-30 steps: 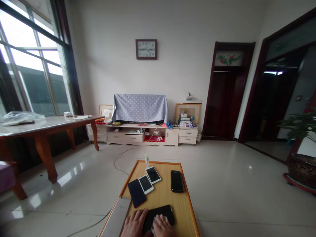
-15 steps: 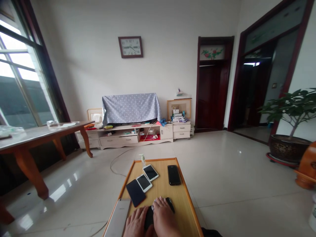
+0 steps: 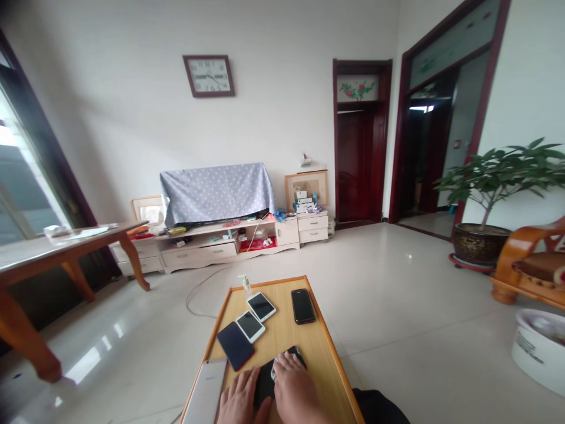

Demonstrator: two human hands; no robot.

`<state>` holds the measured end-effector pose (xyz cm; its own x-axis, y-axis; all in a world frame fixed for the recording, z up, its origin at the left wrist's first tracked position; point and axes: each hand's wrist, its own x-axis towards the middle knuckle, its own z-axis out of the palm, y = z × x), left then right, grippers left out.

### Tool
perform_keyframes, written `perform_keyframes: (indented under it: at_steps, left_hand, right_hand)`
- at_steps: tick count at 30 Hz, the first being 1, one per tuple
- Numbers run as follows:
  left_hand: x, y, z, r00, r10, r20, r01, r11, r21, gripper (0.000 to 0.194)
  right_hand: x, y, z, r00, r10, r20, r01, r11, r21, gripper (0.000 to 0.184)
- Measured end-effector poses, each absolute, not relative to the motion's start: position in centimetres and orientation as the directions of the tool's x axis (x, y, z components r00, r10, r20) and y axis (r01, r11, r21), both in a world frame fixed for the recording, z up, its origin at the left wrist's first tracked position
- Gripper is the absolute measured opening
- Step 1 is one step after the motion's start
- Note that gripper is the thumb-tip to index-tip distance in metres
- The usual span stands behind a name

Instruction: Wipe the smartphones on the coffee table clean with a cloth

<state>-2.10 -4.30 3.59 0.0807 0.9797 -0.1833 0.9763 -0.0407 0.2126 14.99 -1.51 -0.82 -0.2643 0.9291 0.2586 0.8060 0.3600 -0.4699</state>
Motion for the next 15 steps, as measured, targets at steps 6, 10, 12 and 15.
perform_keyframes:
  at_steps: [6,10,12,15]
  left_hand:
    - [-2.2,-4.5,3.3,0.081,0.986,-0.148,0.973,-0.047,0.225,0.079]
    - [-2.1,-4.7,3.0,0.079,0.990,-0.120,0.972,-0.050,0.231,0.078]
    - [-2.1,-4.7,2.9,0.074,0.990,-0.116,0.971,-0.046,0.234,0.077]
    - [-2.2,-4.6,2.9,0.079,0.990,-0.115,0.968,-0.049,0.246,0.076]
  right_hand:
    - [14.1,0.7,-0.6,-0.203,0.944,0.261,0.822,0.309,-0.477,0.043]
    - [15.1,-0.8,-1.2,-0.242,0.925,0.292,0.812,0.358,-0.461,0.044]
    - [15.8,-1.9,-1.7,-0.276,0.912,0.302,0.809,0.390,-0.439,0.044]
    - [16.8,-3.3,-2.3,-0.320,0.898,0.301,0.811,0.424,-0.403,0.047]
